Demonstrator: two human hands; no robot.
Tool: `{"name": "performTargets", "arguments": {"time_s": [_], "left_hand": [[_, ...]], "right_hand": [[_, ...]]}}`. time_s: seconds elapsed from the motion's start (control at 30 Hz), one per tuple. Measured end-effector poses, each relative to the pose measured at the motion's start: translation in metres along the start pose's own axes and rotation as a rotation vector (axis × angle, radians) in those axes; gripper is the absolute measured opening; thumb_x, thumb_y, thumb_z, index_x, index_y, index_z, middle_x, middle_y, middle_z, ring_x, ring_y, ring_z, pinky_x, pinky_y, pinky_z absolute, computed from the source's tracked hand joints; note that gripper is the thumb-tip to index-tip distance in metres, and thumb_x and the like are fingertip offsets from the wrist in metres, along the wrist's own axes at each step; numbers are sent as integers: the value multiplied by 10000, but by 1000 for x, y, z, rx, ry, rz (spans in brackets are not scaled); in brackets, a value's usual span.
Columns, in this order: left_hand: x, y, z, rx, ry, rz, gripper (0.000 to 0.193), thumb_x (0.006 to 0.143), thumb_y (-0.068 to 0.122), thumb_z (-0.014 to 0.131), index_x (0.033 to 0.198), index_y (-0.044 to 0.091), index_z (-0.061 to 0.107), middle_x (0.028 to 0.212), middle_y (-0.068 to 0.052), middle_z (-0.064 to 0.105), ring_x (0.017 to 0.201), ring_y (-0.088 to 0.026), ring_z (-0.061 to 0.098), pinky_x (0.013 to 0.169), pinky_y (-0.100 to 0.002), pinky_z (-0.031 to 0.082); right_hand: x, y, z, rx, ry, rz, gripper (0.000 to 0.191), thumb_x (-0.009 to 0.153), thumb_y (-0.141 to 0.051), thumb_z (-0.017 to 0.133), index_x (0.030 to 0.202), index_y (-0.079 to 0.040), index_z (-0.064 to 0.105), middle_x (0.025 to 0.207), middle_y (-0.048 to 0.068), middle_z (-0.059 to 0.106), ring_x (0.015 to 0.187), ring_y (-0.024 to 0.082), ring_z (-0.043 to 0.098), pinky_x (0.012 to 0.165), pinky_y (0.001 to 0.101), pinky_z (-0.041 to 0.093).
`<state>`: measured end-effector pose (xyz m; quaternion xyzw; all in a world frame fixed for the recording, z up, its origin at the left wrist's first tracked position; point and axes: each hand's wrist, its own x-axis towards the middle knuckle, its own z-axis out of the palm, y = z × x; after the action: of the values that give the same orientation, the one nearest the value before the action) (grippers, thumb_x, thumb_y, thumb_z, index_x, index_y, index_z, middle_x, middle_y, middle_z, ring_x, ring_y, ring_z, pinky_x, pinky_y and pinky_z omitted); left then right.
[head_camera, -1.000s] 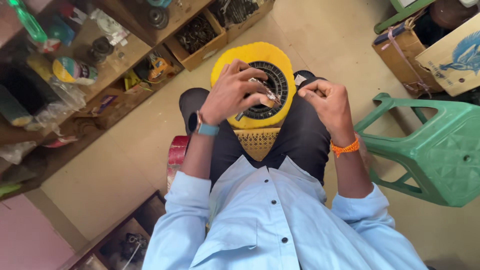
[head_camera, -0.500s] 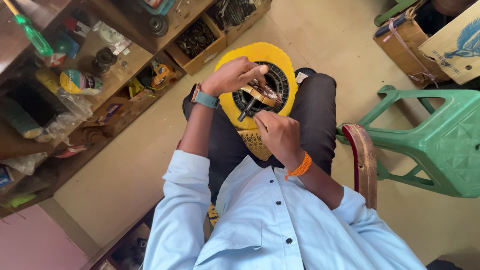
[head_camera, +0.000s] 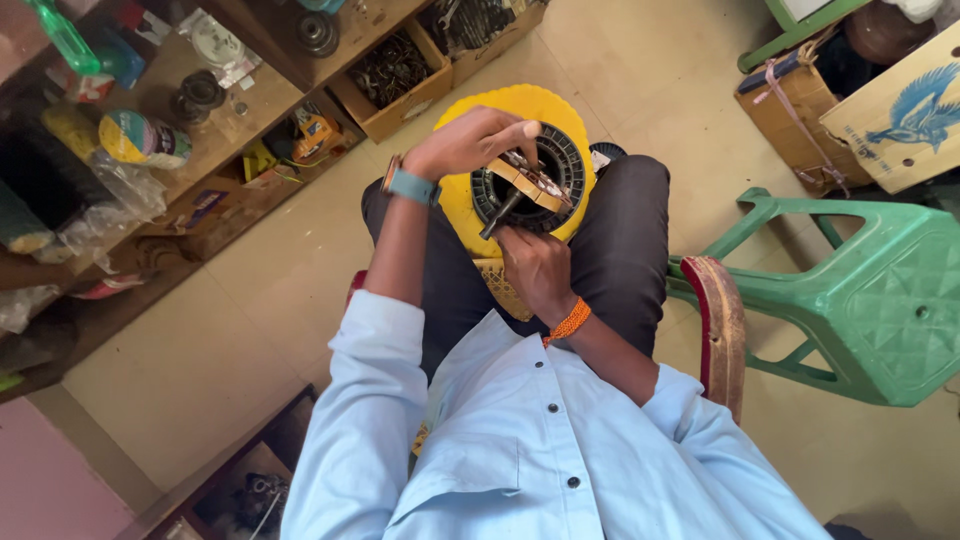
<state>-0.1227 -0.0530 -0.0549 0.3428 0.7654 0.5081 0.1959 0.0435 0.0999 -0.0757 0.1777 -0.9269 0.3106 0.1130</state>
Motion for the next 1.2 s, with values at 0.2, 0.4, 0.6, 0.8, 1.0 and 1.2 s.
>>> {"name": "performTargets", "arguments": {"time_s": [0.2,0.4,0.6,0.8,1.0,1.2], "left_hand": [[-92,32,35,216,427,46,303,737,-101,546,956,70,665,1061,-60,751,990,-284,649,887,-392,490],[-107,5,104,-260,526,35,273,832,-31,708,1095,42,703,1130,-79,719,978,-185,685,833,-304,559],[-74,-15,144,-746,903,-266,139,924,102,781,1002,-12,771,935,-22,728,809,-56,609,716,-225,486],[-66,-7,141,-614,922,-387,175,891,148,783,1000,11,791,889,-22,770,763,-53,656,687,-224,513],[-51,7,137,-323,1027,-481,150,891,165,789,969,36,789,836,-53,774,691,-104,669,648,-265,522],[-73,43,115,167,1000,-177,171,970,232,737,1074,96,749,1022,-41,709,940,-213,659,861,-349,526]], "right_hand": [[2,-1,-25,57,-183,20,100,884,-38,659,963,-48,720,828,119,707,719,304,703,639,396,544],[38,-2,-64,91,-214,-76,25,921,-51,678,933,-47,700,829,142,689,758,313,706,652,394,541],[86,25,-61,221,-122,215,66,956,-62,722,937,-2,700,657,93,577,559,157,551,530,339,421],[87,70,-42,213,-100,357,100,938,-65,753,913,25,718,585,58,388,543,99,355,503,334,317],[67,110,-26,272,-40,418,86,917,-61,740,924,21,718,610,-37,537,559,35,462,525,260,389],[47,113,-56,297,-41,570,117,917,-95,780,926,18,754,604,-13,451,559,39,385,510,250,322]]}}
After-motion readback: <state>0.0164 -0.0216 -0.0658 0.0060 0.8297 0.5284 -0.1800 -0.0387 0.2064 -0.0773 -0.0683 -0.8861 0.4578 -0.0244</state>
